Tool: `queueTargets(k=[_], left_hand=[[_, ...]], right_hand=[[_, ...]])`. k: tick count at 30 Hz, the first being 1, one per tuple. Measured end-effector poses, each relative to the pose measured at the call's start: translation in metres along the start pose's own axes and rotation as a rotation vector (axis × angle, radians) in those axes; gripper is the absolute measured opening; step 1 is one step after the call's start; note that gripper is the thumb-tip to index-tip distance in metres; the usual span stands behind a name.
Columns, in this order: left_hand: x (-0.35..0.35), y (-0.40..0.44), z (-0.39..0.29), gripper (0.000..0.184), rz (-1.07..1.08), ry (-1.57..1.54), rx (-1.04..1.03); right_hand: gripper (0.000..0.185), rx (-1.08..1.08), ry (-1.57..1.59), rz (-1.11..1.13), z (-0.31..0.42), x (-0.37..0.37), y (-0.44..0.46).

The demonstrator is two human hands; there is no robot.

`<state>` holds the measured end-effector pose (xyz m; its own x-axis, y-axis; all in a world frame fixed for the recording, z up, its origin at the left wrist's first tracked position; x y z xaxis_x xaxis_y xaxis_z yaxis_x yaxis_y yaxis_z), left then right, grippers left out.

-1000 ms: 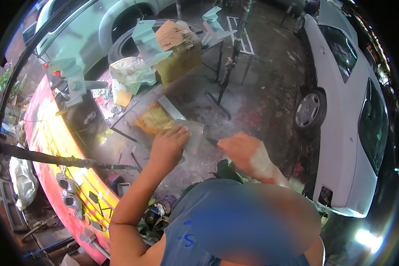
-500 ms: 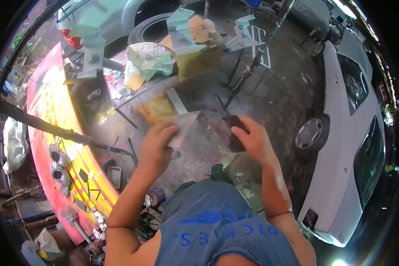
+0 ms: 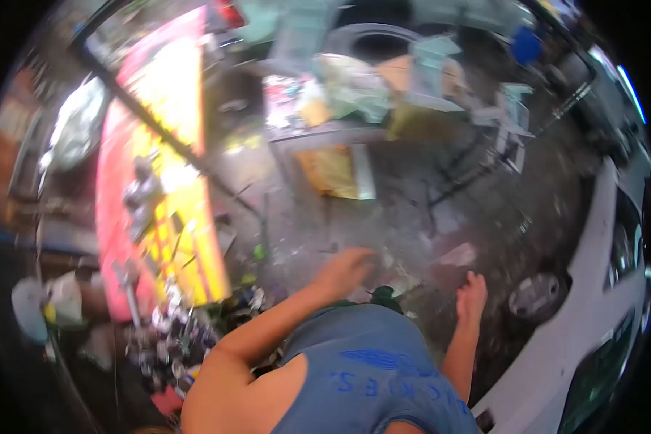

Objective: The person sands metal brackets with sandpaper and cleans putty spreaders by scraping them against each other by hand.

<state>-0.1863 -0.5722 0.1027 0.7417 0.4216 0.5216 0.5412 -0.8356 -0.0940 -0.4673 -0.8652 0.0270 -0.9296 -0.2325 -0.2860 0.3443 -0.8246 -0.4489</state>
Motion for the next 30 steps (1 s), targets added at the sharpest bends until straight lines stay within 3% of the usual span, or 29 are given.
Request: queueTargets(k=[2,4,6,9,10,12,15,16,19,20,23,24,27,28,30], left_hand=[[-0.024,0.006,-0.028,0.064,0.131,-0.070,-0.124],[-0.036,0.007,-0.065,0.070,0.105,-0.117,-0.229],[-0.029,0.016,-0.101,0.062,0.032,-0.532,-0.388],[-0.030,0.030,-0.112,0.046,0.192,-0.859,-0.158],[-0.039,0.035,-0.106,0.030,0.155,-0.981,-0.066],[-0.044,0.039,-0.089,0.026,0.131,-0.969,0.005],[-0.034,0.035,-0.091,0.027,0.181,-1.007,0.080],[-0.038,0.033,-0.090,0.027,0.173,-0.968,0.059],[-0.040,0.021,-0.095,0.030,0.128,-0.780,-0.010],[-0.034,0.017,-0.097,0.031,0.109,-0.701,-0.037],[-0.016,0.016,-0.098,0.055,0.344,-0.746,0.088],[-0.005,0.017,-0.103,0.064,0.321,-0.760,0.054],[0.002,0.024,-0.109,0.092,0.113,-0.644,-0.217],[-0.019,0.035,-0.097,0.096,-0.045,-0.494,-0.421],[-0.019,0.035,-0.103,0.100,-0.093,-0.392,-0.510]], right_hand=[[0.012,-0.023,0.203,0.196,0.024,-0.061,-0.027],[0.016,-0.034,0.300,0.254,0.047,-0.142,-0.080],[0.015,-0.085,0.298,0.298,0.049,-0.173,-0.111],[0.023,-0.184,0.291,0.387,0.030,-0.167,-0.108],[0.026,-0.239,0.287,0.431,0.026,-0.161,-0.106],[0.044,-0.333,0.107,0.424,0.003,-0.128,-0.090],[0.052,-0.331,0.154,0.533,0.011,-0.176,-0.140],[0.061,-0.300,0.394,0.807,0.013,-0.172,-0.131],[0.061,0.007,0.418,0.461,0.037,-0.153,-0.101],[0.059,0.002,0.488,0.420,0.048,-0.144,-0.093],[0.053,0.190,0.426,0.291,0.087,-0.133,-0.082],[0.051,0.420,0.153,0.131,0.095,-0.132,-0.086],[0.048,0.913,-0.807,0.328,0.085,-0.154,-0.138],[0.046,1.104,-0.826,0.503,0.082,-0.180,-0.167],[0.042,1.477,-0.842,0.868,0.077,-0.231,-0.222]])
Point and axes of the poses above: each hand's wrist, its own y-axis towards the middle knuckle, its own x-axis out of the back of the hand, z = x × y, the point moved 4 cm from there along y, towards the middle knuckle, and after that the axes turned 7 degrees about y, right-handed, at the moved point
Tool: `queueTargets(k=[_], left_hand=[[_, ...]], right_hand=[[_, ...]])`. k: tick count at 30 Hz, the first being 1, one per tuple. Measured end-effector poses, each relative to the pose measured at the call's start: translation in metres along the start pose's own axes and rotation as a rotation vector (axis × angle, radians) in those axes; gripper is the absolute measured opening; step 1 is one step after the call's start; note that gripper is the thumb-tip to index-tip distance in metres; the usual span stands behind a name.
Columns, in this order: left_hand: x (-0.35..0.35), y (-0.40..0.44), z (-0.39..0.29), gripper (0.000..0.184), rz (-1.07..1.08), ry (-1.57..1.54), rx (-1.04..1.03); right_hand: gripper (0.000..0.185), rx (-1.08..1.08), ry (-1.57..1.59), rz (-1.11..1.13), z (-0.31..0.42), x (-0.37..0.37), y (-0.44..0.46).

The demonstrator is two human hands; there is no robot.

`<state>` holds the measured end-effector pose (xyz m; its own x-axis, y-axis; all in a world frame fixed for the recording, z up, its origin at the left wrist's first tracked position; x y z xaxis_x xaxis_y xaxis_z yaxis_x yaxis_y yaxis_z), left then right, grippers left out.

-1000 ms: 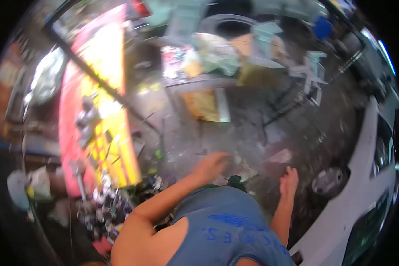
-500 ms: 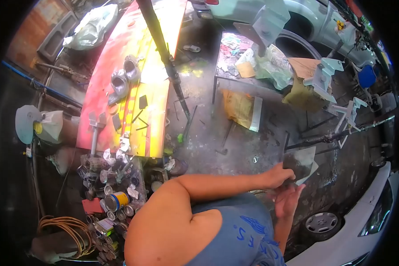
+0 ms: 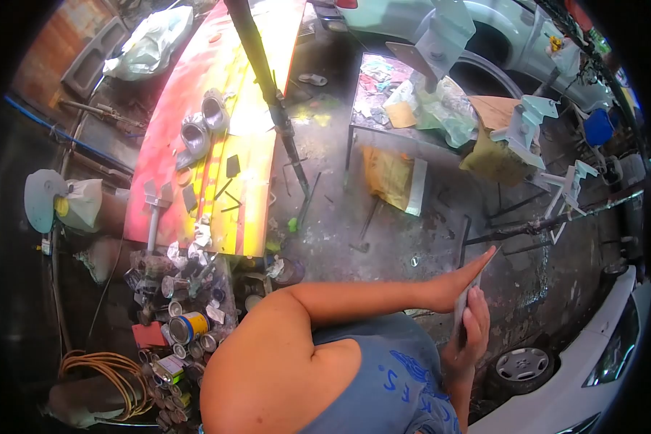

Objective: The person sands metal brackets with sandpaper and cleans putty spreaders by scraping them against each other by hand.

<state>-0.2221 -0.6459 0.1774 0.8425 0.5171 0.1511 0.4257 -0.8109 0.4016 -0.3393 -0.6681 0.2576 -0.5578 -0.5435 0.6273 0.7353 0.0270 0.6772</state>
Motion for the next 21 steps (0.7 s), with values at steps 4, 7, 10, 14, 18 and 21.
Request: queueTargets(k=[4,7,10,14,18,21], left_hand=[[-0.003,-0.010,-0.005,0.097,0.089,-0.158,0.177],[0.007,-0.011,-0.007,0.098,0.094,-0.176,0.156],[0.016,-0.007,-0.019,0.099,0.137,-0.148,0.207],[0.015,-0.009,-0.015,0.098,0.103,-0.132,0.162],[0.020,-0.007,-0.020,0.098,0.008,-0.149,0.083],[0.005,-0.010,-0.015,0.096,0.019,-0.155,0.168]], right_hand=[[0.035,-0.607,0.134,-0.159,-0.065,0.006,-0.022],[0.034,-0.316,-0.013,-0.035,-0.045,-0.004,-0.012],[0.034,-0.226,-0.022,-0.035,-0.025,-0.008,-0.011],[0.036,-0.446,-0.023,-0.081,-0.045,-0.010,-0.008],[0.037,-0.293,-0.045,-0.033,-0.028,-0.011,-0.010],[0.036,-0.507,0.088,-0.115,-0.053,-0.007,-0.009]])
Point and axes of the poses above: each hand's wrist, its own y-axis towards the middle knuckle, its own x-axis out of the back of the hand, z = x × y, the point moved 4 cm from there along y, towards the middle knuckle, and after that the axes turned 7 degrees about y, right-handed, at the moved point
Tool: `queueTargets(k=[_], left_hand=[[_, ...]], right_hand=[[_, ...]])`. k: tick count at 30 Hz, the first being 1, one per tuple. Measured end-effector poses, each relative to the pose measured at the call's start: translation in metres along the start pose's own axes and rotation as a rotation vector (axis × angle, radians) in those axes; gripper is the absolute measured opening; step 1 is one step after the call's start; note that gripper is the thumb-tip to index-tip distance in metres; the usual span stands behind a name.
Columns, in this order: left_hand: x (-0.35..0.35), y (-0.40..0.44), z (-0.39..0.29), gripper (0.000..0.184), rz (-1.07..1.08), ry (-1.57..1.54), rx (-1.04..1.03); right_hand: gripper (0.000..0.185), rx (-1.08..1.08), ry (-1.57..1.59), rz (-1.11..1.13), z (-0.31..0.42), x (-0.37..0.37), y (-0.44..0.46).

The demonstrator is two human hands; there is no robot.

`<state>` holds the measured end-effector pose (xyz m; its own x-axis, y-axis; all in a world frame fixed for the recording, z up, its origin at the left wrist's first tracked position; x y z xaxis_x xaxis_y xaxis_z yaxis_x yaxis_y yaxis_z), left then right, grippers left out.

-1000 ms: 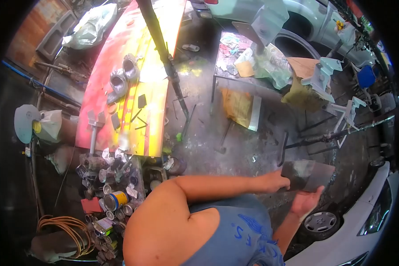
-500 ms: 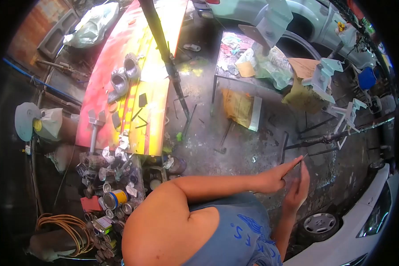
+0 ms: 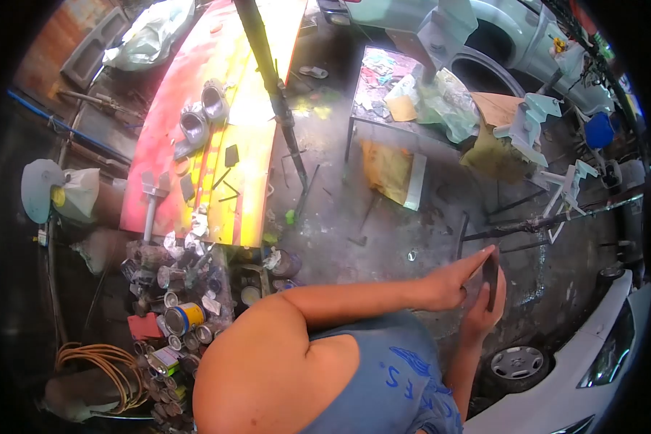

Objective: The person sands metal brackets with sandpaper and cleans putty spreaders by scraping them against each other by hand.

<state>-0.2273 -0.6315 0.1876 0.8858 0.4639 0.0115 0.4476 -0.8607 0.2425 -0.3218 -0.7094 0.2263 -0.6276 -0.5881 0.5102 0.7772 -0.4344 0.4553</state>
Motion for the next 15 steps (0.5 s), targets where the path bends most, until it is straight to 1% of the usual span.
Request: queueTargets(k=[1,3,4,5,6,7,8,9,10,12,13,15], left_hand=[[0.000,-0.001,-0.001,0.096,0.009,-0.005,0.005],[0.013,0.001,-0.009,0.096,0.036,-0.002,0.013],[0.017,0.003,-0.014,0.096,0.049,0.003,0.050],[0.018,0.002,-0.020,0.097,0.067,0.003,0.094],[0.017,0.001,-0.022,0.097,0.087,0.006,0.133],[0.009,-0.002,-0.016,0.098,0.011,0.086,0.008],[0.001,-0.003,-0.007,0.098,0.005,0.080,-0.027],[-0.003,-0.004,-0.005,0.097,-0.003,0.074,-0.058],[-0.004,-0.005,-0.007,0.097,-0.012,0.070,-0.086],[0.009,0.000,-0.012,0.097,0.002,0.034,-0.040],[0.012,0.000,-0.014,0.097,0.014,0.013,-0.016],[0.002,-0.002,-0.008,0.094,-0.012,-0.024,-0.040]], right_hand=[[0.036,-0.128,0.075,-0.027,-0.008,0.002,0.004],[0.036,0.120,-0.041,0.080,0.025,-0.005,-0.010],[0.036,0.241,-0.099,0.136,0.038,-0.008,-0.017],[0.036,0.316,-0.126,0.118,0.040,-0.010,-0.017],[0.036,0.190,-0.120,0.071,0.028,-0.006,-0.009],[0.036,0.074,-0.113,0.022,0.011,0.002,0.006],[0.036,-0.038,-0.106,-0.024,-0.003,0.010,0.014],[0.037,-0.083,-0.093,-0.035,-0.011,0.011,0.012],[0.037,0.050,-0.100,0.015,0.001,0.007,0.006],[0.036,0.309,-0.114,0.117,0.033,-0.006,-0.012],[0.036,0.293,-0.100,0.080,0.033,-0.007,-0.014],[0.035,0.047,-0.023,-0.019,0.003,0.004,0.002]])
Point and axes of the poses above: each hand's wrist, its own y-axis towards the middle knuckle, its own x-axis out of the back of the hand, z = x × y, the point moved 4 cm from there along y, towards the middle knuckle, and after that the axes turned 7 degrees about y, right-handed, at the moved point
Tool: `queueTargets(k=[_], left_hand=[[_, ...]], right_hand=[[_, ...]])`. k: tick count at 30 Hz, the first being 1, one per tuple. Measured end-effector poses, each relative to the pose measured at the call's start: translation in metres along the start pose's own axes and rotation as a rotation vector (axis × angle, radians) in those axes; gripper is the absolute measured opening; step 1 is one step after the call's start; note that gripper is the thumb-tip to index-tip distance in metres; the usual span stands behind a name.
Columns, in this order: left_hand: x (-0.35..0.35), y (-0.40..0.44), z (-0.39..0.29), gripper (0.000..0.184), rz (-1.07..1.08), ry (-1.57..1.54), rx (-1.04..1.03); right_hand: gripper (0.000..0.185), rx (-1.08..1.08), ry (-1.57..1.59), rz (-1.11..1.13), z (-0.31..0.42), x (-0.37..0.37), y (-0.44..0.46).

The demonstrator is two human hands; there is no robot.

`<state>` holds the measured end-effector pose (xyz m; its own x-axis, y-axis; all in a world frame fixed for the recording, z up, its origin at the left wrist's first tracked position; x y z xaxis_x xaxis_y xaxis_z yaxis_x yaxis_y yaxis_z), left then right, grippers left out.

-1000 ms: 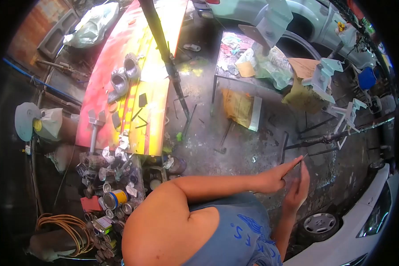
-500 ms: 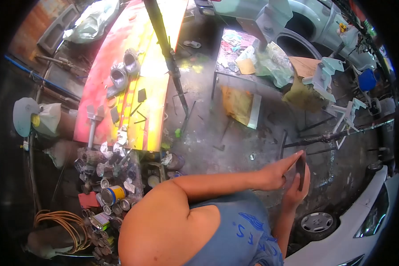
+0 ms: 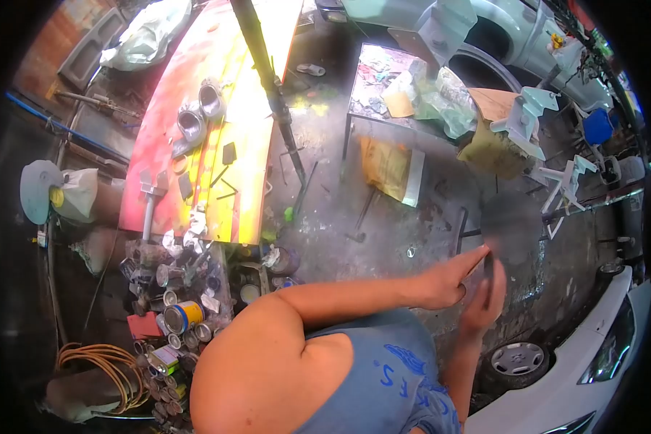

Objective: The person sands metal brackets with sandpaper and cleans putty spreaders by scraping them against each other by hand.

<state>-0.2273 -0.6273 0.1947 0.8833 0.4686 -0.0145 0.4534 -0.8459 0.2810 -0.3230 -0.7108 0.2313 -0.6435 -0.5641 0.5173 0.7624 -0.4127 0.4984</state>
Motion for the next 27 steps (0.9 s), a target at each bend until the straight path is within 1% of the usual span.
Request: queueTargets(k=[1,2,5,6,8,9,10,12,13,14,15,16,17,18,19,21,23,24,26,27], left_hand=[[-0.004,-0.002,0.003,0.092,-0.016,-0.020,-0.010],[-0.003,-0.001,0.008,0.093,-0.002,0.019,-0.009],[0.009,0.003,0.004,0.095,0.014,0.108,-0.004],[0.005,0.000,0.006,0.097,0.011,0.120,0.000],[-0.001,0.000,0.006,0.101,0.006,0.143,-0.005],[-0.004,-0.002,0.005,0.100,0.014,0.102,0.001],[-0.008,-0.005,0.004,0.100,0.024,0.063,0.009],[-0.005,-0.003,0.010,0.098,0.052,-0.038,0.031],[-0.002,-0.002,0.008,0.097,0.051,-0.021,0.079],[0.001,-0.004,0.004,0.097,0.064,-0.003,0.121],[0.002,-0.001,0.000,0.096,0.095,0.018,0.151],[-0.002,-0.004,0.005,0.092,-0.008,0.161,-0.002],[-0.007,-0.005,0.004,0.091,0.015,0.076,0.018],[-0.006,-0.005,0.003,0.090,0.042,-0.002,0.034],[-0.004,-0.003,0.013,0.092,0.088,-0.091,0.118],[-0.002,0.008,0.017,0.093,0.132,-0.174,0.183],[-0.004,0.008,0.003,0.091,0.120,-0.177,0.154],[-0.007,0.005,-0.002,0.087,0.172,-0.061,0.133],[-0.012,0.001,-0.010,0.078,0.251,0.172,0.069],[-0.007,-0.001,-0.003,0.075,0.266,0.076,0.255]], right_hand=[[0.035,-0.125,0.037,-0.045,-0.011,0.004,0.005],[0.035,-0.069,-0.030,-0.019,-0.009,0.001,0.005],[0.035,0.255,-0.095,0.131,0.041,-0.014,-0.017],[0.035,0.293,-0.102,0.114,0.037,-0.014,-0.017],[0.035,-0.042,0.016,-0.023,-0.006,0.000,-0.002],[0.035,-0.204,0.077,-0.091,-0.019,0.005,0.003],[0.035,-0.175,0.025,-0.087,-0.018,0.006,0.003],[0.035,0.124,-0.027,0.030,0.016,-0.004,-0.007],[0.035,0.261,-0.062,0.085,0.034,-0.008,-0.015],[0.034,0.214,-0.038,0.053,0.032,-0.009,-0.016],[0.034,0.077,-0.015,0.022,0.020,-0.010,-0.007],[0.034,-0.065,0.000,-0.020,0.004,-0.006,0.005],[0.034,-0.214,0.010,-0.072,-0.010,0.007,0.008],[0.034,-0.115,-0.041,-0.048,-0.004,0.009,0.009],[0.034,-0.020,-0.098,-0.018,0.009,0.006,0.008],[0.036,0.183,-0.059,0.034,0.038,-0.004,-0.002],[0.035,0.027,-0.037,-0.078,0.009,0.003,0.005],[0.034,-0.052,-0.018,-0.129,-0.006,0.008,0.008],[0.034,-0.445,0.363,-0.251,-0.035,0.029,0.015],[0.034,-0.626,0.568,-0.317,-0.046,0.033,0.013]])
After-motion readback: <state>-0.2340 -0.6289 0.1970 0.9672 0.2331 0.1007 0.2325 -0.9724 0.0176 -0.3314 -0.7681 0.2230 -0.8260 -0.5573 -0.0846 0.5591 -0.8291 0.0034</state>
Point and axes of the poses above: each hand's wrist, its own y-axis towards the middle knuckle, its own x-axis out of the back of the hand, z = x × y, the point moved 4 cm from there along y, towards the middle knuckle, and after that the axes turned 7 degrees about y, right-handed, at the moved point
